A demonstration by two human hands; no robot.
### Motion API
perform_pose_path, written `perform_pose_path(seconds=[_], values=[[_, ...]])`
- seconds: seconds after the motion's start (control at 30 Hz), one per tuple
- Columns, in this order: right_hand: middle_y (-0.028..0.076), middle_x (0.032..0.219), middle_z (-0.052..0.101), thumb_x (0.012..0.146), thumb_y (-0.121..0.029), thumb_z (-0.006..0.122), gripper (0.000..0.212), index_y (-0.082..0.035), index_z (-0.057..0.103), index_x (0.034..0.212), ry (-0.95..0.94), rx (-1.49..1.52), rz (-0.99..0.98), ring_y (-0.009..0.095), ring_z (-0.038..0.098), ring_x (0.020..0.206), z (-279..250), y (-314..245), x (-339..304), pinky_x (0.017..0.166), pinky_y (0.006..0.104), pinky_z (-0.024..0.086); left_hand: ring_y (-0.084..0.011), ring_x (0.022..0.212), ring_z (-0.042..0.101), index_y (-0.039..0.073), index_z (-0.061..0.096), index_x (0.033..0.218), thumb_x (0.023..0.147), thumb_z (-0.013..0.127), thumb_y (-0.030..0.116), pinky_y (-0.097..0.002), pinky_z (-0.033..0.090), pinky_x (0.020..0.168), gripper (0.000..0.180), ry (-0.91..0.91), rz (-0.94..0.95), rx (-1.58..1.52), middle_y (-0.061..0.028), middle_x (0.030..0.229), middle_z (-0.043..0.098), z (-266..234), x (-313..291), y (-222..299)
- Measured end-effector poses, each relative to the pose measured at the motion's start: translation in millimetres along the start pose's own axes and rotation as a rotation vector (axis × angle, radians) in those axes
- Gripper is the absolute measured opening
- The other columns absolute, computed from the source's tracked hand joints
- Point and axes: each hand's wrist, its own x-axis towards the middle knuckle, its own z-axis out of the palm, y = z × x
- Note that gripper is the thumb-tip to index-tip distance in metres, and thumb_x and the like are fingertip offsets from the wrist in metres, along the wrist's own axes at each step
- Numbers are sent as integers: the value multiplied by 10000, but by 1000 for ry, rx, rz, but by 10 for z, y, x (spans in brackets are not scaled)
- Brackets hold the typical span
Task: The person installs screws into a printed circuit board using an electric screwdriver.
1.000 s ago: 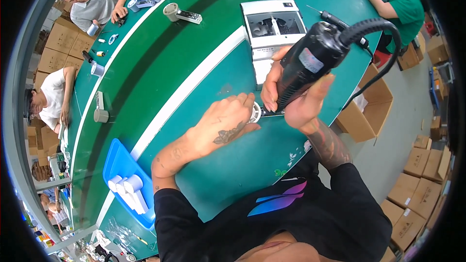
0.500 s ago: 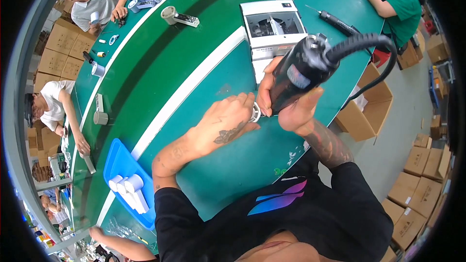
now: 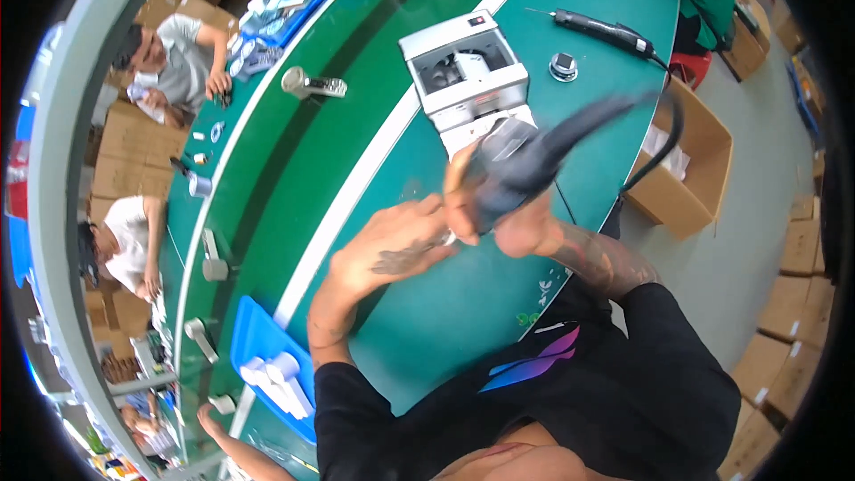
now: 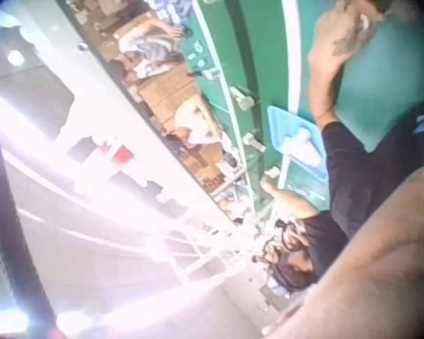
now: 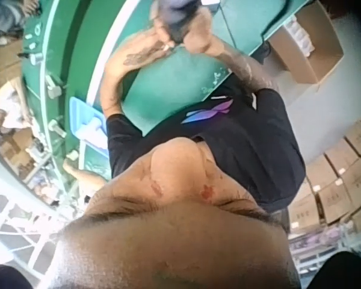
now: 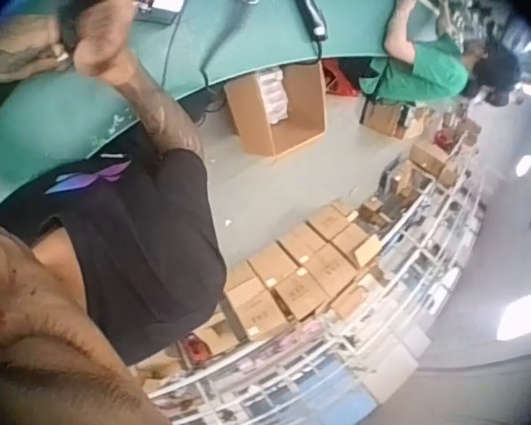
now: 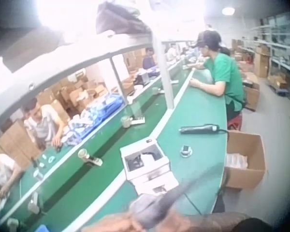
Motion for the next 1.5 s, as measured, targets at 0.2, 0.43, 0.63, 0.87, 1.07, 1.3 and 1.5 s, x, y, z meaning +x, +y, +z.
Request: perform_pose_path(seconds=[0.2,0.43,0.63,0.87,1.07,1.3,1.5], values=[[42,594,468,875,-846,226,825,-76,438,1082,490,431,-168,153,453,421,-599,-525,-272,425,291,415,-123,753,641,31,656,1168,856,732,303,-300,524,637,421,135,-747,-132,-66,899,692,-934,-678,-427],[46,635,496,750,-942,288,957,-53,409,1084,477,132,-78,141,483,481,-624,-374,-662,480,299,444,-286,709,706,-5,594,1248,892,623,512,-383,580,659,628,552,-1410,63,-227,1024,685,-1229,-1260,-2598],[43,668,514,788,-899,350,994,14,417,1176,427,76,-93,124,499,514,-589,-291,-639,478,272,429,-395,1383,403,47,533,1382,856,642,576,-470,327,1146,754,436,-1173,943,-221,1466,469,-1211,-704,-3365],[74,784,583,838,-789,486,993,58,378,1344,271,-14,-32,126,562,617,-484,-320,-572,576,276,470,-365,1308,483,231,547,1361,817,698,132,-427,437,1081,573,258,-816,627,-149,1488,403,-1240,176,-3574],[85,779,575,798,-825,499,940,-40,396,1306,350,-44,-41,145,559,596,-504,-336,-644,552,284,466,-313,991,614,152,676,1162,780,745,122,-381,507,867,390,180,-748,368,-122,1057,603,-1192,202,-2563],[59,637,495,757,-876,476,1133,21,297,1426,275,-119,-206,145,530,477,-340,-954,234,430,278,457,-302,846,625,140,676,1170,767,784,208,-408,514,774,423,187,-502,350,-126,938,544,-669,-178,-381],[78,647,549,979,-637,404,802,108,437,1271,108,-351,-372,90,509,490,-407,-521,738,455,224,414,-321,653,657,91,633,1055,828,724,285,-421,543,566,312,-33,-322,460,-154,917,590,38,32,283]])
